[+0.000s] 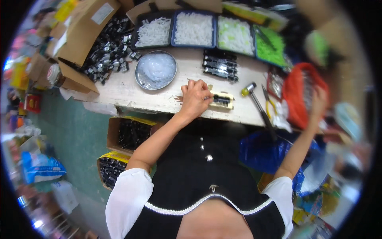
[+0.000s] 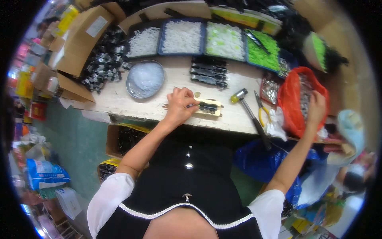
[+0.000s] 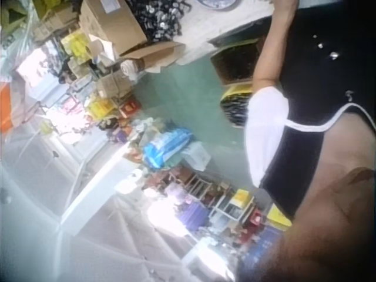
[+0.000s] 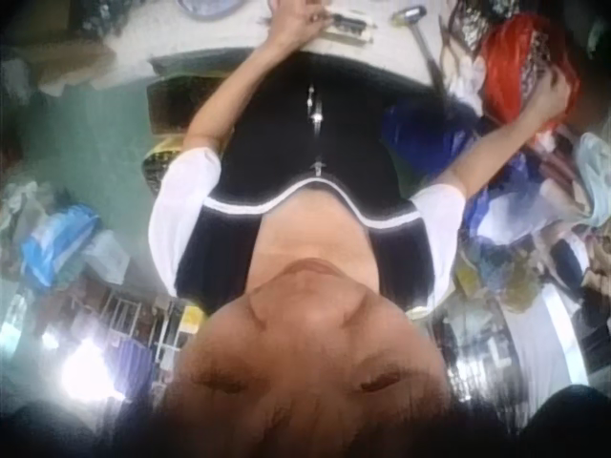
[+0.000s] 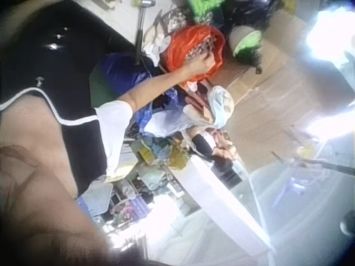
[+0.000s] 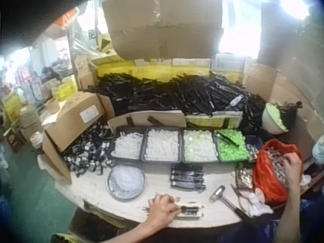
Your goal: The person assembles small mechanical components at a cluttered workbench. They repeatedly pick up small white and green parts, insert them into a black housing, and use a hammer to secure them. The person also handles a metal bowl and various trays of parts throughout the process.
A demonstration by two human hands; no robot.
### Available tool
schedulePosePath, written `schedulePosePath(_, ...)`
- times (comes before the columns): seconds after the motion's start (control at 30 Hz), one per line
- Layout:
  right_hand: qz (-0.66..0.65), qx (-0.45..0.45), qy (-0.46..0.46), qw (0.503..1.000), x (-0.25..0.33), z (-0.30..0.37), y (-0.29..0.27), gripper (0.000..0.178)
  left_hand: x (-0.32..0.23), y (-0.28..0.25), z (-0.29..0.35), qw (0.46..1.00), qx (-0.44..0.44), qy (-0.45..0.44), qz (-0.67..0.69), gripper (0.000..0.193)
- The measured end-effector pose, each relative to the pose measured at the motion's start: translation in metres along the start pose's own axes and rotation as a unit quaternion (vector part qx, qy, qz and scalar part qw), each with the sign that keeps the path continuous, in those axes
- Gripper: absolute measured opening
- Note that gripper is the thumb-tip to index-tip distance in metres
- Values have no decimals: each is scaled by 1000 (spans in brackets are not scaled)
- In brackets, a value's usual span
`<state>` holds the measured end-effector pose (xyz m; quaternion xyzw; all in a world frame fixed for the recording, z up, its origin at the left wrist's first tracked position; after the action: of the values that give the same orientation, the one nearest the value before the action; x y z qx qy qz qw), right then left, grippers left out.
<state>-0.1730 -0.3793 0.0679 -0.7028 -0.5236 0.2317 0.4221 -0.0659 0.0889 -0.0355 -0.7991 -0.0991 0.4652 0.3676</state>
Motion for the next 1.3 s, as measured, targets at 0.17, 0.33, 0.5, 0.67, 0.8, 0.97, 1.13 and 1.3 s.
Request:
schedulePosePath(0.17, 96, 138, 57, 984, -56, 3, 25, 43, 4, -2, 4, 999, -25, 39, -21, 13)
schedulePosePath(0.33, 31, 197, 104, 974, -46, 9, 52, 55, 48, -41, -51, 987, -141, 70, -34, 18)
schedulePosePath(0.5, -15, 155, 97, 983, -37, 9, 52, 46, 117, -108, -144, 960, -192, -139, -151, 22)
schedulePosePath(0.67, -5, 191, 185, 964, -34, 7, 50, 39, 156, -107, -174, 947, -59, -191, -251, 25)
schedulePosePath(0.8, -76, 160, 200, 964, -69, 11, 54, 34, 167, -113, -179, 970, -81, -116, -197, 28)
schedulePosePath(0.97, -89, 33, 108, 990, -31, 12, 28, 26, 148, -141, -157, 942, -173, -166, 235, 26)
schedulePosePath(1.13, -165, -18, 88, 982, 5, 5, 6, 23, 117, -153, -114, 912, -187, -153, 331, 17)
schedulePosePath(1.3, -334, -58, 87, 937, 73, 3, -6, 20, 95, -137, -44, 963, -155, -115, 188, 10)
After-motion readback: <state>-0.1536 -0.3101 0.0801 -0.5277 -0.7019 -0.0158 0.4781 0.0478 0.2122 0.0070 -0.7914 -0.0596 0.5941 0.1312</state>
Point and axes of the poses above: each hand's wrist, its own z-axis away from the middle knuckle, its own y-axis out of the palm, x = y × z, the point moved 2 cm from there along -z, towards the middle knuckle, and after that the axes turned 1 degree about x, right-handed, at the moved point
